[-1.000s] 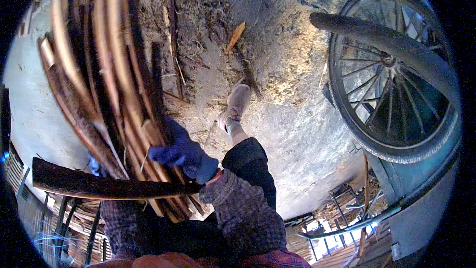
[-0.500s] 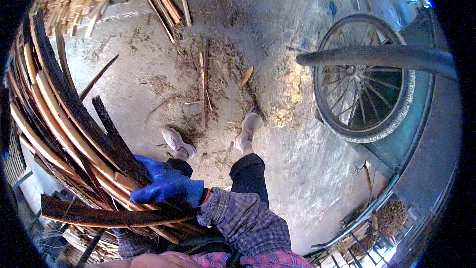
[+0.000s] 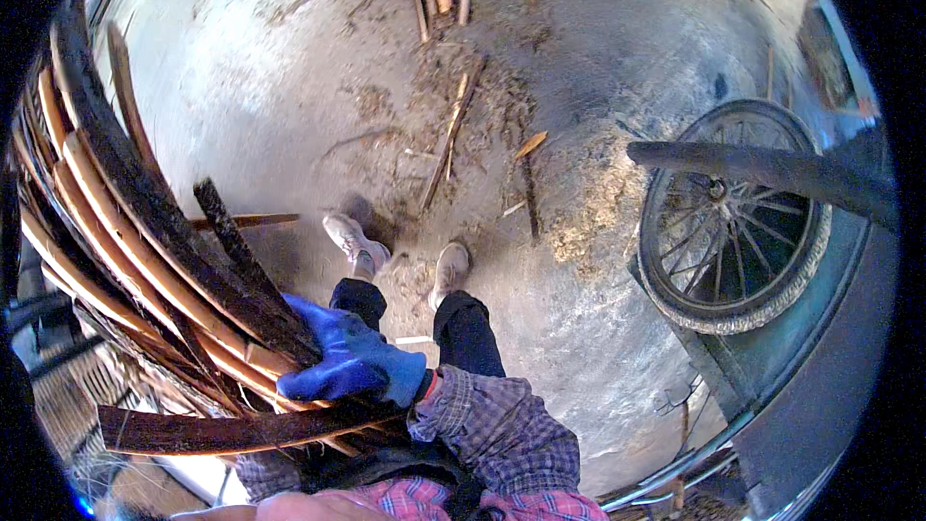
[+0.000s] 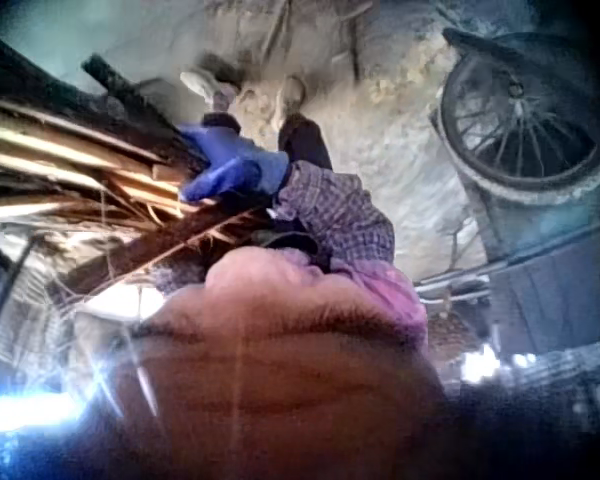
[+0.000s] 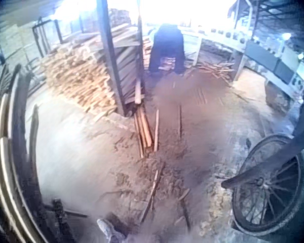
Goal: The person gathers thin wooden sticks from the floor and stacks them onto a metal rack. They use a pitchfork to gather scattered sticks and then lift bundles by hand to place them on the rack.
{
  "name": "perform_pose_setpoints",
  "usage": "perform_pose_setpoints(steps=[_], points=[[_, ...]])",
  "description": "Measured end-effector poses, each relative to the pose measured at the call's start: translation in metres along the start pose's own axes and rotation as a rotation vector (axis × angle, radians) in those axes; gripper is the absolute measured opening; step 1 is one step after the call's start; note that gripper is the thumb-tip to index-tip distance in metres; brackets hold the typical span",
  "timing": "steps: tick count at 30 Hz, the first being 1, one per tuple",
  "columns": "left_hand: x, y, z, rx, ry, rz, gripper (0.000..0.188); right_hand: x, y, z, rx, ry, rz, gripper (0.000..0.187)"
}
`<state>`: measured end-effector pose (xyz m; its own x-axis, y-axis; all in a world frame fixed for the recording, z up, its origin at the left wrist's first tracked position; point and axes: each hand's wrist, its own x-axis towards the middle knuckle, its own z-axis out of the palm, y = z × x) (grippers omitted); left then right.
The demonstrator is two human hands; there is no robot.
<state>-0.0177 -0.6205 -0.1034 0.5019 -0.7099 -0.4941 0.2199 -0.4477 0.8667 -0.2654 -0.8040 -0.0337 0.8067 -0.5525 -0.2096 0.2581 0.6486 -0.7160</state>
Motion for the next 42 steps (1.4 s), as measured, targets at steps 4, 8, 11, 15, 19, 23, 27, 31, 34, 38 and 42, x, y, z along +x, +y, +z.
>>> perform_pose_setpoints(steps=[4,8,11,15,19,23,27,31,34,38,42], points=[[-0.054,-0.01,-0.027,-0.028,0.077,0.012,0.028,-0.019,0.02,0.032,0.034,-0.028,0.073,0.096],[-0.086,-0.022,-0.066,-0.074,0.107,0.038,0.028,-0.025,0.041,0.074,0.163,0.018,0.1,0.097],[-0.089,-0.036,-0.11,-0.105,0.102,0.08,0.027,-0.022,0.078,0.111,0.054,0.13,0.057,0.094],[-0.099,-0.052,-0.176,-0.138,0.038,0.178,0.026,-0.041,0.139,0.157,-0.01,0.303,0.132,0.088],[-0.096,-0.076,-0.226,-0.165,-0.111,0.276,0.025,-0.055,0.186,0.208,-0.09,0.428,0.237,0.086],[-0.116,-0.104,-0.273,-0.105,-0.204,0.374,0.025,-0.079,0.237,0.241,-0.079,0.491,0.143,0.087],[-0.147,-0.14,-0.301,0.003,-0.278,0.459,0.024,-0.116,0.293,0.248,0.021,0.529,0.064,0.085],[-0.185,-0.096,-0.3,-0.357,-0.317,0.18,0.007,-0.16,0.344,0.259,-0.296,0.44,-0.033,0.035],[-0.212,-0.144,-0.308,-0.297,-0.263,0.453,0.02,-0.203,0.393,0.255,-0.366,0.461,-0.078,0.037],[-0.263,-0.191,-0.327,-0.299,-0.305,0.516,0.029,-0.28,0.468,0.257,-0.219,0.532,0.001,0.052],[-0.324,-0.18,-0.356,-0.369,-0.381,0.526,0.03,-0.313,0.497,0.307,-0.144,0.55,0.043,0.052]])
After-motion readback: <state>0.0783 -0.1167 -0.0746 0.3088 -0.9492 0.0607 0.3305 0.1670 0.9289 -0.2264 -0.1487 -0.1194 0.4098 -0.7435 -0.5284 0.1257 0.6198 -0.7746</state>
